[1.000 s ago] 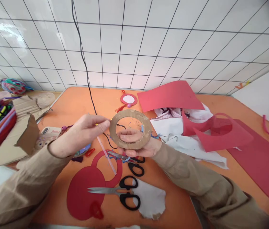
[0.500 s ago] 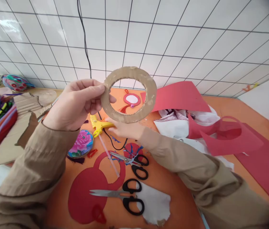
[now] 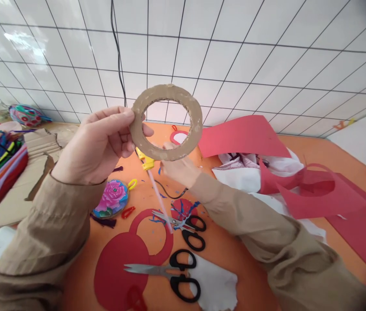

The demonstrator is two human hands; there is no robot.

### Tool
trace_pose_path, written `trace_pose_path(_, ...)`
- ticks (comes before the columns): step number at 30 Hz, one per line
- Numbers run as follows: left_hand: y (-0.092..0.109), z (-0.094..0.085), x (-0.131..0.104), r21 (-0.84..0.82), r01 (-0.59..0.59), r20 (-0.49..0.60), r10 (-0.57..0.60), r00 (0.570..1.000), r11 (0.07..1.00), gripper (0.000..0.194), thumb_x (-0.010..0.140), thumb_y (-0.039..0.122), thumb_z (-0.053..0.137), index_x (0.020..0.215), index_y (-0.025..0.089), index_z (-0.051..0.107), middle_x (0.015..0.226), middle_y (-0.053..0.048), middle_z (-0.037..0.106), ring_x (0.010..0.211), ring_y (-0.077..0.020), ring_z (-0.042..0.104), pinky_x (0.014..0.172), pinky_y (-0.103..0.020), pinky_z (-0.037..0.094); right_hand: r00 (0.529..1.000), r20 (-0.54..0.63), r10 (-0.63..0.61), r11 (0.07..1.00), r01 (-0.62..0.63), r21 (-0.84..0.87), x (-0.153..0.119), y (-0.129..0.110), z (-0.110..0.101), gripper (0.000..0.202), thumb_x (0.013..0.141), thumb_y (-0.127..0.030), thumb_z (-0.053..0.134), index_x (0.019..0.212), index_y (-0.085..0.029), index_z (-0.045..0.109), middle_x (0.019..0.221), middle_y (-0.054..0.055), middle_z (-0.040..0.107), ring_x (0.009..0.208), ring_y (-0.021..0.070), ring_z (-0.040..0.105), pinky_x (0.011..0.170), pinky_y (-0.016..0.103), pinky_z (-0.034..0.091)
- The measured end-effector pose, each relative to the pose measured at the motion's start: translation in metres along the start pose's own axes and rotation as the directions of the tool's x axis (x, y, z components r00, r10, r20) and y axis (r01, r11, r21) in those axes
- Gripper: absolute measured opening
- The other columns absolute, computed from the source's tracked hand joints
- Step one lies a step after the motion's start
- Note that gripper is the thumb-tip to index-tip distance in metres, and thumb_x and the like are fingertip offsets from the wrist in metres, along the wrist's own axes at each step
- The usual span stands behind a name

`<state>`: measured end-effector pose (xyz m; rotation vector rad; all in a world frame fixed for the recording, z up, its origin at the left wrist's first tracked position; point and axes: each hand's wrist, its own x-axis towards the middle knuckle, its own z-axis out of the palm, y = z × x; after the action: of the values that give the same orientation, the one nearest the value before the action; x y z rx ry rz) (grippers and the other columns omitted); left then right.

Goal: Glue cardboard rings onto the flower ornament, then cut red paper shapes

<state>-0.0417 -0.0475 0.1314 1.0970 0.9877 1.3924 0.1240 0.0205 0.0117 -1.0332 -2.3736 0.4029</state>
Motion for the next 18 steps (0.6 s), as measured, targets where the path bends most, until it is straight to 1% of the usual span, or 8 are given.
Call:
trace_pose_path(3,0.007,-0.005,-0.005,-0.061,-0.099,0.031,0.101,0.994,0.993,0.028,0.092,0.009,0.046,0.081,0.007,0.071,0.066,-0.007,0.07,0.044,-0.0068,0.052,0.04,-0.017,0.037,0.975,-0.193,0.106,0.994,-0.097,0.056,-0.01,0.022,-0.028,0.04,0.078,-0.008,0.053,0.116,-0.015,0.063,0.11,0.016,0.065,0.108,0.0357,0.059,0.094,0.053,0.046)
trace_pose_path(6,0.008,-0.011,-0.006,-0.071,-0.192,0.031,0.194,0.98,0.979,0.027,0.093,0.01,0.048,0.086,0.007,0.073,0.067,-0.008,0.073,0.044,-0.0066,0.052,0.041,-0.018,0.039,0.916,-0.32,0.242,0.953,-0.163,0.256,-0.029,0.043,-0.053,0.032,0.08,-0.023,0.061,0.112,-0.02,0.061,0.093,0.009,0.066,0.083,0.0264,0.063,0.078,0.044,0.053)
trace_pose_path(9,-0.001,-0.013,-0.001,-0.019,-0.192,0.025,0.192,0.981,0.981,0.022,0.089,0.009,0.053,0.085,0.008,0.075,0.068,-0.006,0.074,0.044,-0.006,0.051,0.042,-0.017,0.04,0.881,-0.351,0.317,0.894,-0.154,0.421,-0.051,0.048,-0.071,0.025,0.09,-0.037,0.046,0.107,-0.024,0.058,0.078,0.004,0.061,0.057,0.0162,0.055,0.058,0.035,0.052)
trace_pose_path(11,-0.014,-0.012,0.005,0.037,-0.158,0.053,0.156,0.986,0.987,0.017,0.085,0.01,0.058,0.08,0.01,0.075,0.067,-0.005,0.073,0.046,-0.0065,0.051,0.042,-0.018,0.039,0.869,-0.344,0.355,0.838,-0.133,0.529,-0.065,0.039,-0.078,0.026,0.092,-0.043,0.039,0.097,-0.026,0.058,0.083,0.004,0.063,0.05,0.013,0.051,0.052,0.032,0.049)
trace_pose_path(13,-0.03,-0.008,0.01,0.09,-0.104,0.065,0.098,0.993,0.99,0.015,0.083,0.013,0.061,0.075,0.012,0.074,0.065,-0.004,0.071,0.045,-0.0068,0.05,0.041,-0.018,0.038,0.835,-0.307,0.457,0.639,-0.068,0.766,-0.079,0.024,-0.083,0.02,0.086,-0.046,0.055,0.09,-0.027,0.06,0.096,0.004,0.066,0.053,0.0125,0.053,0.048,0.031,0.045)
trace_pose_path(14,-0.037,-0.005,0.012,0.126,-0.07,0.097,0.058,0.994,0.99,0.015,0.082,0.015,0.062,0.073,0.012,0.074,0.063,-0.004,0.07,0.045,-0.007,0.049,0.041,-0.018,0.038,0.83,-0.299,0.471,0.59,-0.044,0.806,-0.085,0.015,-0.085,0.018,0.082,-0.044,0.063,0.09,-0.028,0.061,0.098,0.004,0.067,0.056,0.013,0.055,0.049,0.031,0.046)
trace_pose_path(16,-0.051,0.0,0.012,0.176,-0.02,0.144,-0.005,0.99,0.984,0.016,0.081,0.018,0.063,0.07,0.012,0.073,0.062,-0.005,0.068,0.047,-0.0074,0.05,0.043,-0.019,0.039,0.842,-0.289,0.455,0.585,-0.038,0.81,-0.095,-0.001,-0.088,0.019,0.08,-0.041,0.069,0.093,-0.029,0.064,0.099,0.004,0.067,0.058,0.0128,0.056,0.052,0.031,0.048)
trace_pose_path(18,-0.062,0.004,0.011,0.196,0.003,0.18,-0.039,0.983,0.981,0.017,0.082,0.021,0.063,0.07,0.012,0.072,0.062,-0.004,0.067,0.048,-0.0077,0.051,0.044,-0.019,0.04,0.867,-0.281,0.411,0.624,-0.043,0.78,-0.104,-0.013,-0.089,0.019,0.082,-0.038,0.07,0.098,-0.029,0.064,0.1,0.003,0.065,0.06,0.0123,0.057,0.057,0.031,0.052)
